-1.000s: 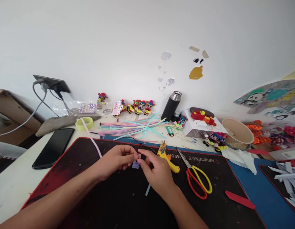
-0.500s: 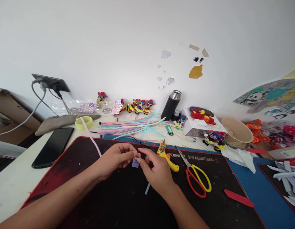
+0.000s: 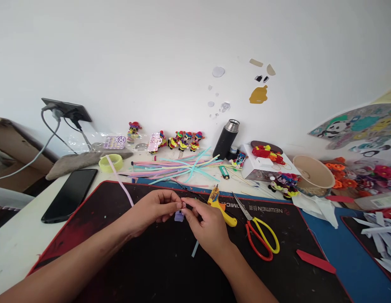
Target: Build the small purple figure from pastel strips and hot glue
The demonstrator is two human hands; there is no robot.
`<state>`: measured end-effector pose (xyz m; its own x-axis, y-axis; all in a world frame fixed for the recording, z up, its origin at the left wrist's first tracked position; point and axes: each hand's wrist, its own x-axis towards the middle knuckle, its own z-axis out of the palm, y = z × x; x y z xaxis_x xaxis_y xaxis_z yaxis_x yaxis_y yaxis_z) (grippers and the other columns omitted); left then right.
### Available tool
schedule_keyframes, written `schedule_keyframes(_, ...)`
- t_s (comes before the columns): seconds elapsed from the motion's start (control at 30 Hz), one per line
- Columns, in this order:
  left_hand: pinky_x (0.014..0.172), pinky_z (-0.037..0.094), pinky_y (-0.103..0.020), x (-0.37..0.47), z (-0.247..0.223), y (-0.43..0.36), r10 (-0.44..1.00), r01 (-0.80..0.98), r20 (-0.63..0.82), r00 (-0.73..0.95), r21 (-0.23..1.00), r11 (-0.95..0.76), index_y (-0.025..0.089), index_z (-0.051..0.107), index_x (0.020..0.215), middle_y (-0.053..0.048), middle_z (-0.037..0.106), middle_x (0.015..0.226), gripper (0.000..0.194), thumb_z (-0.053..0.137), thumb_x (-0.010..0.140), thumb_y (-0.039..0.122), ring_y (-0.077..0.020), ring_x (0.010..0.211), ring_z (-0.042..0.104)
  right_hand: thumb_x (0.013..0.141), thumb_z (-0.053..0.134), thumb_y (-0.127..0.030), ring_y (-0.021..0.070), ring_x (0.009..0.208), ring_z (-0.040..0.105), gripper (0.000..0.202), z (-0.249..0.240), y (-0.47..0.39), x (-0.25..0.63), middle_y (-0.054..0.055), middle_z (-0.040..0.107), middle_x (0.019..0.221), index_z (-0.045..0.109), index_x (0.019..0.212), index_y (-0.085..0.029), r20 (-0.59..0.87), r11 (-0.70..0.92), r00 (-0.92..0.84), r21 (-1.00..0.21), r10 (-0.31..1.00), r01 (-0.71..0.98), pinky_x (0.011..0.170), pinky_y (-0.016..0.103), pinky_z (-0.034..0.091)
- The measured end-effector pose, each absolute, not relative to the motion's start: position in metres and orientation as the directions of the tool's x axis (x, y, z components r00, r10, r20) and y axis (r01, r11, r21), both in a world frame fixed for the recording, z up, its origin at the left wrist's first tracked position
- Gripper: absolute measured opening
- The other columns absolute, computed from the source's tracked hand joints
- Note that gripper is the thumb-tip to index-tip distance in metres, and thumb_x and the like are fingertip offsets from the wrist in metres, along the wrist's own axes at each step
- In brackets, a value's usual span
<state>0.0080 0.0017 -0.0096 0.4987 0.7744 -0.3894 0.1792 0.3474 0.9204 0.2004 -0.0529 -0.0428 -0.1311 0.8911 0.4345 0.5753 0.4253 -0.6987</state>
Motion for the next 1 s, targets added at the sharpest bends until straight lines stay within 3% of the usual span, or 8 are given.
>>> schedule_keyframes(0.2,0.05,0.024,-0.023,0.0079,-0.0092,0.0009,0.774,0.214,-0.397,0.492,0.918,0.335,0.017,0.067,0.08,0.006,0.05,0.057,0.048,0.083,0.07,0.062,-0.0106,0.053,0.039,0.103,0.061,-0.028,0.0195,0.065,0.077,0.025,-0.0442,-0.0525,0.2012,0.006,0.085,0.09,0.08,0.119,-0.024,0.456,0.451,-0.143,-0.691,0.878,0.564,0.07,0.03,0.063)
schedule_keyframes(0.37,0.049,0.023,-0.024,0.0078,-0.0102,0.0012,0.773,0.197,-0.402,0.491,0.915,0.351,0.017,0.067,0.078,0.006,0.051,0.057,0.045,0.084,0.069,0.057,-0.0105,0.052,0.039,0.103,0.063,-0.026,0.0213,0.076,0.08,0.023,-0.0445,-0.0523,0.201,0.007,0.085,0.099,0.08,0.117,-0.023,0.472,0.465,-0.138,-0.7,0.871,0.542,0.076,0.031,0.064)
schedule_keyframes(0.6,0.05,0.023,-0.024,0.0072,-0.0102,0.0019,0.763,0.177,-0.409,0.5,0.911,0.372,0.016,0.066,0.076,0.006,0.051,0.056,0.046,0.086,0.069,0.057,-0.0098,0.052,0.039,0.101,0.065,-0.023,0.0199,0.074,0.079,0.02,-0.0443,-0.0522,0.2006,0.007,0.085,0.102,0.08,0.113,-0.022,0.475,0.47,-0.134,-0.716,0.87,0.517,0.075,0.03,0.063)
schedule_keyframes(0.73,0.05,0.023,-0.024,0.0066,-0.0107,0.0017,0.773,0.177,-0.385,0.504,0.922,0.344,0.016,0.067,0.078,0.006,0.05,0.056,0.047,0.084,0.072,0.06,-0.0097,0.052,0.039,0.101,0.063,-0.025,0.0176,0.063,0.072,0.023,-0.0445,-0.0536,0.2004,0.005,0.082,0.084,0.079,0.117,-0.021,0.444,0.441,-0.129,-0.726,0.886,0.527,0.069,0.027,0.059)
schedule_keyframes(1.0,0.049,0.025,-0.023,0.0062,-0.0078,0.0004,0.834,0.153,-0.296,0.466,0.955,0.253,0.017,0.067,0.079,0.007,0.051,0.057,0.04,0.079,0.078,0.055,-0.0099,0.053,0.04,0.1,0.065,-0.033,0.0134,0.052,0.055,0.025,-0.0389,-0.0541,0.1998,-0.005,0.058,0.059,0.078,0.115,-0.019,0.294,0.287,-0.061,-0.835,0.954,0.47,0.053,0.023,0.042)
